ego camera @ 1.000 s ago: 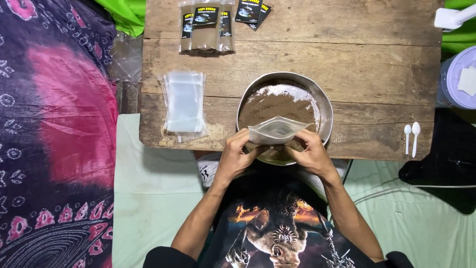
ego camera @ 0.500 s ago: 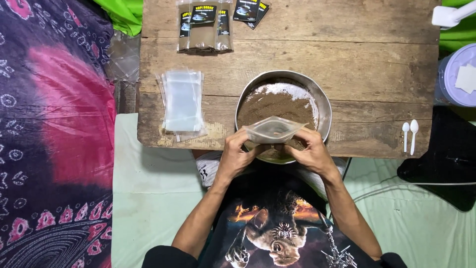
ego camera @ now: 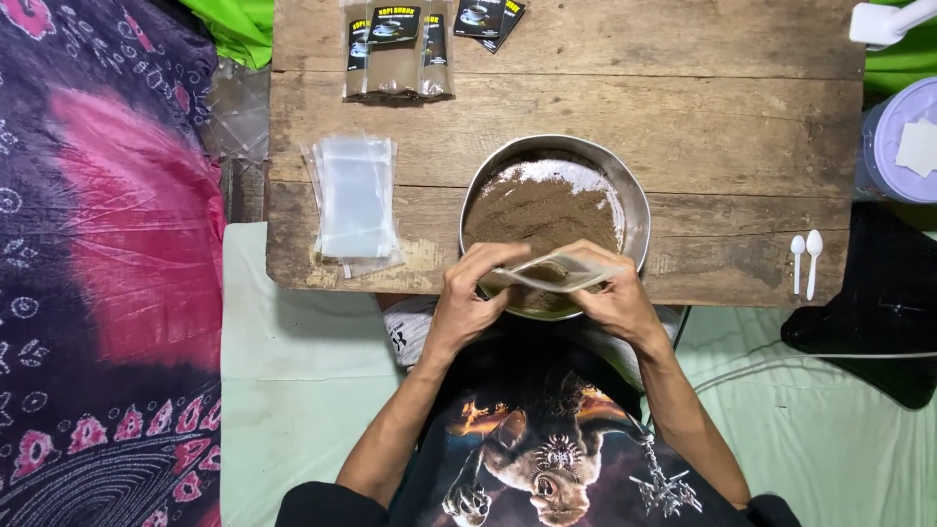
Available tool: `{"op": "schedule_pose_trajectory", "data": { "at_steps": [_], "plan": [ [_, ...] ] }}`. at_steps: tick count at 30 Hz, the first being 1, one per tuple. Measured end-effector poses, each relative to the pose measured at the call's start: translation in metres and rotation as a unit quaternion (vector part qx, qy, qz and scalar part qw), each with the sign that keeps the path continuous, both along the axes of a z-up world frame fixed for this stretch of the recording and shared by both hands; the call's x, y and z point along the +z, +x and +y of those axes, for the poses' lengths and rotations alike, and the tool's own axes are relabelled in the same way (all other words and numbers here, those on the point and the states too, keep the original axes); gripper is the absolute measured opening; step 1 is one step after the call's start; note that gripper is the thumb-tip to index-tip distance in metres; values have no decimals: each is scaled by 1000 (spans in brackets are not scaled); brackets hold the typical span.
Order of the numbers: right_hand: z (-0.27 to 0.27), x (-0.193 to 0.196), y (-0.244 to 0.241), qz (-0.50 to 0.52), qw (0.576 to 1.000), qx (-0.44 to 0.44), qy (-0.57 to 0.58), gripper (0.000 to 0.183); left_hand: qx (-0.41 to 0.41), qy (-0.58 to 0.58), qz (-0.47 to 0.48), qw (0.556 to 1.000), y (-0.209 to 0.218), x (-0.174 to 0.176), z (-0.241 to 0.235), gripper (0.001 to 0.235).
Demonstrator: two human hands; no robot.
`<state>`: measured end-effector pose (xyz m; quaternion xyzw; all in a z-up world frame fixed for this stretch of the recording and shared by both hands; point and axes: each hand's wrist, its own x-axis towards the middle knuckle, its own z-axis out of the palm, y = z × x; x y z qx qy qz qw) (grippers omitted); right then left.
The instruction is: The person scoops a brown powder from a metal bowl using a spoon and transfers it into small clear plastic bags. They repeat this process, filling multiple bags and placing them on the wooden table.
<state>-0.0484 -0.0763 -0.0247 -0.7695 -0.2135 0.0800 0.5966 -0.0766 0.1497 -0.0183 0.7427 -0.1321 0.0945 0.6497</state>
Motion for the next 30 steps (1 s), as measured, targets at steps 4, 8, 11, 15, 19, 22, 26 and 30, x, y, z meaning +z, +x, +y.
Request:
{"op": "schedule_pose_trajectory", "data": {
  "at_steps": [4, 8, 11, 15, 19, 22, 26, 30],
  "plan": [
    [3, 13, 4, 4, 1000, 6, 7, 25, -3, -8, -9, 1000, 0, -12, 5, 26],
    [4, 10, 1, 4, 1000, -7, 26, 31, -7, -13, 2, 1000, -1, -5, 1, 32],
    [-1, 10, 3, 0, 999, -32, 15, 29, -3, -8, -2, 1000, 0, -20, 4, 30],
    [2, 27, 3, 7, 1000, 7, 24, 24, -29, -21, 2, 999, 4, -8, 3, 25],
    [-1, 18, 1, 12, 1000, 10, 11, 39, -41, -35, 10, 999, 0, -9, 3, 28],
    [-1, 16, 1, 17, 1000, 12, 21, 33, -36, -5, 4, 999, -2, -11, 4, 27],
    [7, 32, 0, 3, 999, 25, 37, 22, -24, 5, -15, 1000, -5, 0, 7, 31],
    [15, 18, 2, -29, 997, 63, 44, 39, 0, 12, -27, 1000, -14, -8, 20, 23]
  ]
}}
